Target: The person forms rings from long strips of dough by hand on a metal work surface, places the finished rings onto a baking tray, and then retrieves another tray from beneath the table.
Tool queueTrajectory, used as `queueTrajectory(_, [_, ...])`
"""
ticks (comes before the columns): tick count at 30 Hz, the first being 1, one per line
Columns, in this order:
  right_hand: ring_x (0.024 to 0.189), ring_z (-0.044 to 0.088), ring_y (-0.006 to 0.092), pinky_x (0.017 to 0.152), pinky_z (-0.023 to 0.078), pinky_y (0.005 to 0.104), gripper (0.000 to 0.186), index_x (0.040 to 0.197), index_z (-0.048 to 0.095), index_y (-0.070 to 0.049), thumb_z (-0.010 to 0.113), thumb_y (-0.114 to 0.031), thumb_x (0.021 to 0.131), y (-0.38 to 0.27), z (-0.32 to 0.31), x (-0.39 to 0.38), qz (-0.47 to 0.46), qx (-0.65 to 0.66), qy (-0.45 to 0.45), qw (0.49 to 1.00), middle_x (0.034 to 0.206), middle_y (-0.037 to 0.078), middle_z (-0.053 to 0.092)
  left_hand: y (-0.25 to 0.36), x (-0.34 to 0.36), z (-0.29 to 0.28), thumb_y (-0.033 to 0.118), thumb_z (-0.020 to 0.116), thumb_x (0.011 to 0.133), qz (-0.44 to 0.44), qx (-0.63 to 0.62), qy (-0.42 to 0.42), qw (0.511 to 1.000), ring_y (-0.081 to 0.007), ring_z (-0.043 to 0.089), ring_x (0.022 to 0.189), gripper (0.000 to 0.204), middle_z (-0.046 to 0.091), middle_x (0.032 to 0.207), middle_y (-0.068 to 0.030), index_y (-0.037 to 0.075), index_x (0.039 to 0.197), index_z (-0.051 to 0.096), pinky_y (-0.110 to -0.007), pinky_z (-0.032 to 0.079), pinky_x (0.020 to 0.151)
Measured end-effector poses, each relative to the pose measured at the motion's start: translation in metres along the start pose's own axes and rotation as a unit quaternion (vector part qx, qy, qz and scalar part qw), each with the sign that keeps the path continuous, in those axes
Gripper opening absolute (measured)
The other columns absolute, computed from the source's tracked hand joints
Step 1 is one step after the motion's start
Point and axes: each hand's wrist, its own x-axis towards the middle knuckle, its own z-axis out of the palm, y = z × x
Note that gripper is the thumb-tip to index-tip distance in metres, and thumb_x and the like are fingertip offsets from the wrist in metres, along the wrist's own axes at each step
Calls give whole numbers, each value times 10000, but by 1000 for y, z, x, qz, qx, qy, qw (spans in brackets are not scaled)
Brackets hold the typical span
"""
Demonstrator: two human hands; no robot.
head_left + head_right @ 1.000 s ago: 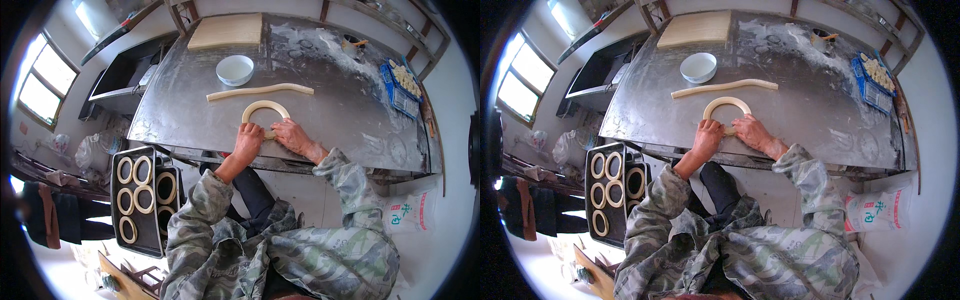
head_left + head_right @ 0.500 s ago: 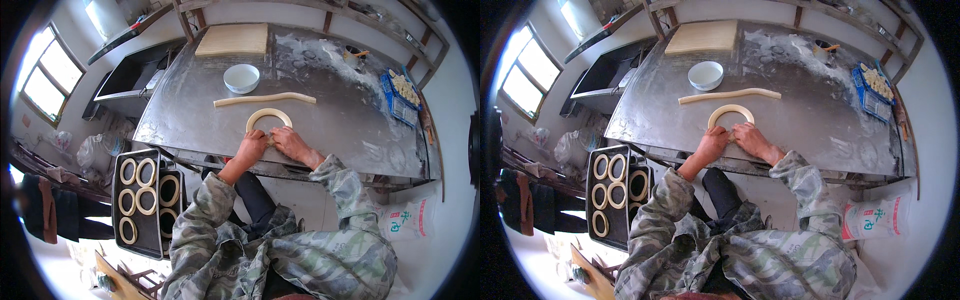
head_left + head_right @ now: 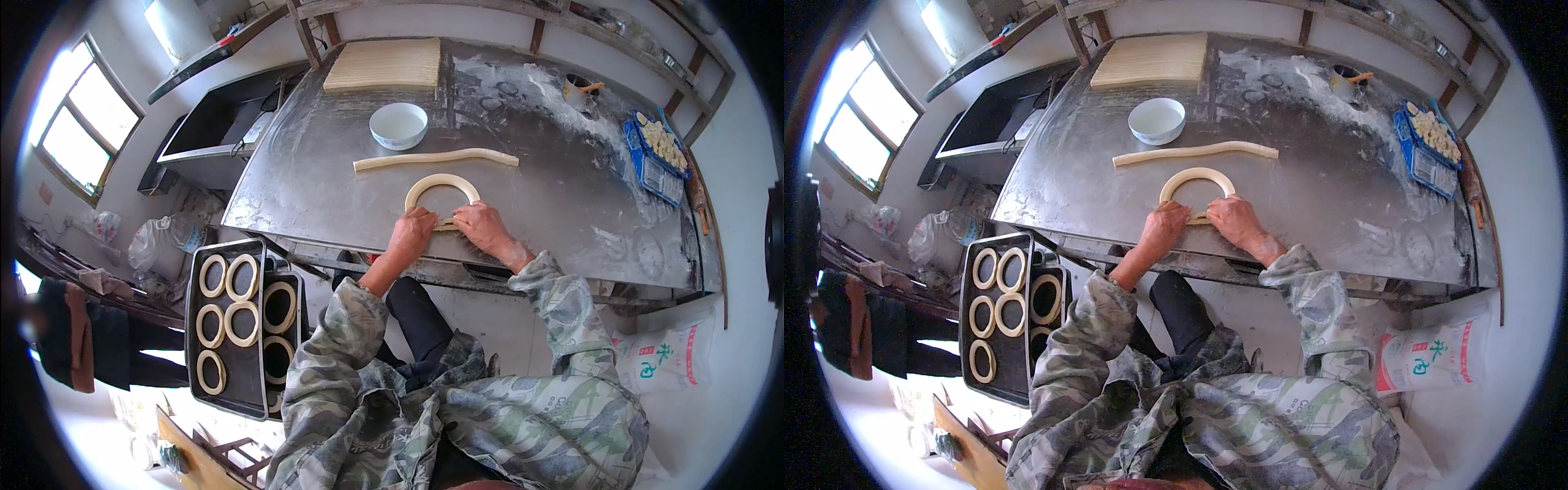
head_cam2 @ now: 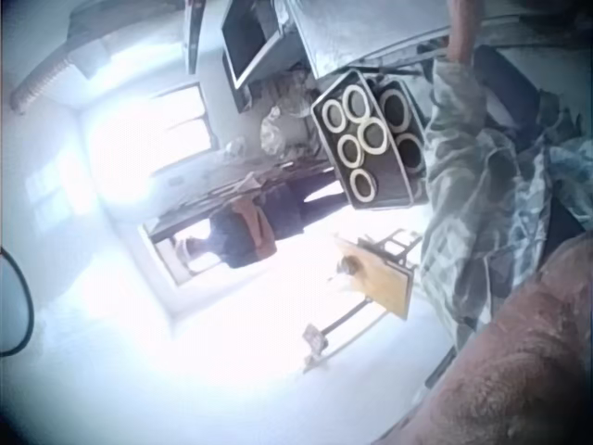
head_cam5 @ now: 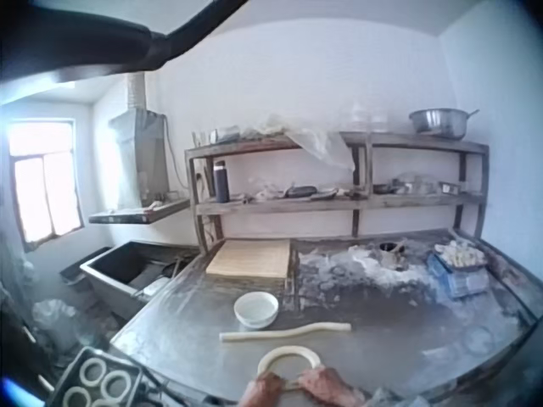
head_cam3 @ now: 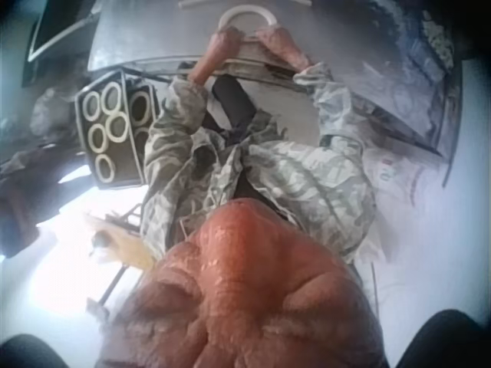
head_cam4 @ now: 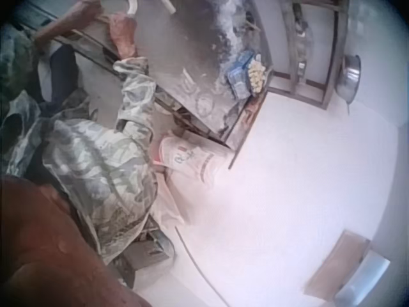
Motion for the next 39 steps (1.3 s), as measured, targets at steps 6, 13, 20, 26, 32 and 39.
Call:
queueTrajectory(6, [821, 647, 312, 811, 487, 440, 121, 758, 660, -57, 638, -143, 840, -11, 2, -1, -69, -77, 9, 995, 899, 84, 687, 7, -3, 7, 90, 625, 863, -28, 59, 11, 998, -320, 633, 892, 183, 644, 900, -112, 56, 1030, 692, -424, 535, 783])
queueTrajectory(13, [827, 659, 300, 814, 470, 442, 82, 766, 674, -68, 623, -92, 826, -3, 20, 1, -95, -74, 51, 991, 913, 109, 693, 2, 4, 4, 171, 640, 772, 3, 138, -46, 989, -283, 619, 904, 60, 638, 874, -71, 128, 765, 682, -437, 496, 819])
queueTrajectory(20, [897, 669, 342, 865, 515, 459, 98, 874, 692, -11, 606, -49, 848, -8, 18, 3, -92, 18, 53, 994, 978, 130, 711, 4, 5, 8, 122, 643, 723, 40, 103, -44, 993, -316, 598, 904, 84, 600, 875, -98, 93, 793, 679, -412, 484, 818])
queueTrajectory(26, [919, 668, 365, 839, 537, 447, 146, 927, 697, 7, 580, -11, 841, -13, 21, 4, -114, 51, 64, 990, 1023, 165, 708, 2, 2, 19, 134, 660, 721, 19, 96, -19, 995, -294, 594, 890, 53, 606, 843, -83, 102, 761, 674, -406, 482, 809])
queueTrajectory(32, [933, 678, 368, 828, 546, 411, 188, 997, 697, 33, 578, -43, 872, -3, 21, 3, -70, 92, 34, 993, 1032, 185, 703, 4, 10, 20, 157, 689, 698, 49, 148, -49, 987, -263, 597, 871, 30, 635, 801, -46, 140, 710, 667, -382, 480, 794])
queueTrajectory(39, [955, 665, 395, 821, 532, 446, 203, 1024, 690, 7, 552, -81, 904, -9, 21, 2, -49, 126, 29, 990, 1030, 208, 686, 5, 11, 18, 184, 695, 698, 39, 172, -63, 982, -263, 617, 853, 33, 642, 769, -43, 154, 704, 685, -396, 504, 763])
